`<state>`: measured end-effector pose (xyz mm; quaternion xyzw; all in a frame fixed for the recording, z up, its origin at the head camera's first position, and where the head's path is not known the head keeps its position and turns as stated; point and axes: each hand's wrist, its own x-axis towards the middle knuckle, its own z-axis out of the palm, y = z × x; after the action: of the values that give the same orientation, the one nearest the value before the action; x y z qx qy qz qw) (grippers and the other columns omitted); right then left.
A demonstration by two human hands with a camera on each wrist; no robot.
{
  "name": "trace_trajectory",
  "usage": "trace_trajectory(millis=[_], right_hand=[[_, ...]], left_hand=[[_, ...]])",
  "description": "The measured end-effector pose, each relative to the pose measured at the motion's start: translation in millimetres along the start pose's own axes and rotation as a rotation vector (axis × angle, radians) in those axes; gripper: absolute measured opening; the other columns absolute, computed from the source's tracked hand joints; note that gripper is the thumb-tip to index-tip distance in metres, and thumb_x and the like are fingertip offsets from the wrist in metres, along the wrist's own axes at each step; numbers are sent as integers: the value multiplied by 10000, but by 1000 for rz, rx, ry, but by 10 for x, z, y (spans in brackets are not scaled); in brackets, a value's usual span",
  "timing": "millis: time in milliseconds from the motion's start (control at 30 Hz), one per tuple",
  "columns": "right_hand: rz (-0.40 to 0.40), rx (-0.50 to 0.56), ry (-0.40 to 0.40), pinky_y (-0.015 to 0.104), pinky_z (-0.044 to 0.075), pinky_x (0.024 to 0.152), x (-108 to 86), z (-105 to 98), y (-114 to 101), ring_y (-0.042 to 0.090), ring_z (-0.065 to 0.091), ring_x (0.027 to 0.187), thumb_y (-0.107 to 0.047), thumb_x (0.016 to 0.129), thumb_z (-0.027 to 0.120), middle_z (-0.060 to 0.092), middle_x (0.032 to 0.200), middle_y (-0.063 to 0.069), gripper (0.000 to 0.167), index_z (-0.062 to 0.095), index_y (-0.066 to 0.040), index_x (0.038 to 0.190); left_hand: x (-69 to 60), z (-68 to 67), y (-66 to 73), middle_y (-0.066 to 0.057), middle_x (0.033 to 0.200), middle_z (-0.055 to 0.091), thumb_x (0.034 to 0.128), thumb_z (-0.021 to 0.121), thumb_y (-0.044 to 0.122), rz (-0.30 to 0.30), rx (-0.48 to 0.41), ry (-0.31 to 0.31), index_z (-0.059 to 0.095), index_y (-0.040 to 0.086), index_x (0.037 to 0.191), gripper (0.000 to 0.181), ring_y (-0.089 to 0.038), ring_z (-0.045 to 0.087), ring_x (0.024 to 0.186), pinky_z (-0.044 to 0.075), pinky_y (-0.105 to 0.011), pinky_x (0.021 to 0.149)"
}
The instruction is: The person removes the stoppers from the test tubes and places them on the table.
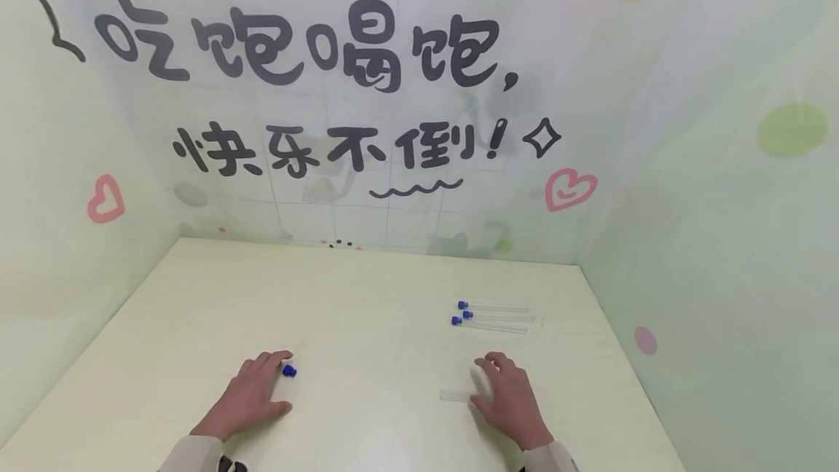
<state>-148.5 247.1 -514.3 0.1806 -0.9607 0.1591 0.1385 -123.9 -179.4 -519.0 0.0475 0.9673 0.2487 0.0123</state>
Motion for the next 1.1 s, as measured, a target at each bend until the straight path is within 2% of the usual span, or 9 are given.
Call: trace_trajectory(millis=[267,400,500,567,700,800,933,1100], right_hand=[[-31,-39,97,466,488,697,-16,8,26,293,619,949,-197,626,858,607,1109,121,557,647,-60,1124],[-47,-69,171,473,491,673,-4,11,21,322,621,945,-170,618,862,599,1126,151,617,618,-44,1171],[-65,-86,237,484,496,655,27,7,5,348,620,929,-135,613,857,595,1130,187,638,600,-18,1185],[-61,-77,277,497,493,649,49,7,-4,371,611,934,-93,613,844,584,1140,212,634,589,4,1185],[-23,-55,334,530,490,655,74,10,19,414,589,953,-13,646,794,547,1171,248,594,561,40,1191],[-23,-49,380,554,484,689,92,18,52,443,578,970,16,665,757,531,1193,272,577,550,59,1202],[-63,-88,421,548,459,726,146,36,88,433,567,976,6,681,730,529,1209,278,568,547,65,1216],[-69,-119,428,550,419,748,253,54,116,399,539,1006,17,713,706,526,1215,256,523,550,57,1210]], left_hand=[[70,-60,59,-164,1222,534,655,802,155,7,-17,-23,472,57,1306,737,-355,514,1051,449,-588,825],[87,-37,97,-171,1221,529,684,753,98,6,15,-11,475,56,1304,681,-338,518,1046,462,-560,818],[93,-24,140,-154,1209,532,716,700,48,11,33,45,482,64,1299,623,-309,518,1040,465,-521,820],[102,-22,184,-151,1193,540,732,672,24,30,23,110,495,60,1284,581,-301,527,1023,468,-504,806],[174,4,311,-167,1179,536,783,641,26,91,-33,248,503,25,1256,493,-320,541,993,472,-501,781],[248,32,409,-185,1229,506,827,621,43,111,-87,317,477,13,1276,472,-353,529,1056,463,-523,838],[358,54,545,-195,1301,474,856,623,64,125,-161,353,443,16,1312,493,-379,490,1174,428,-556,917],[524,93,781,-183,1377,427,876,629,113,162,-199,333,428,41,1338,509,-372,494,1207,424,-581,923]])
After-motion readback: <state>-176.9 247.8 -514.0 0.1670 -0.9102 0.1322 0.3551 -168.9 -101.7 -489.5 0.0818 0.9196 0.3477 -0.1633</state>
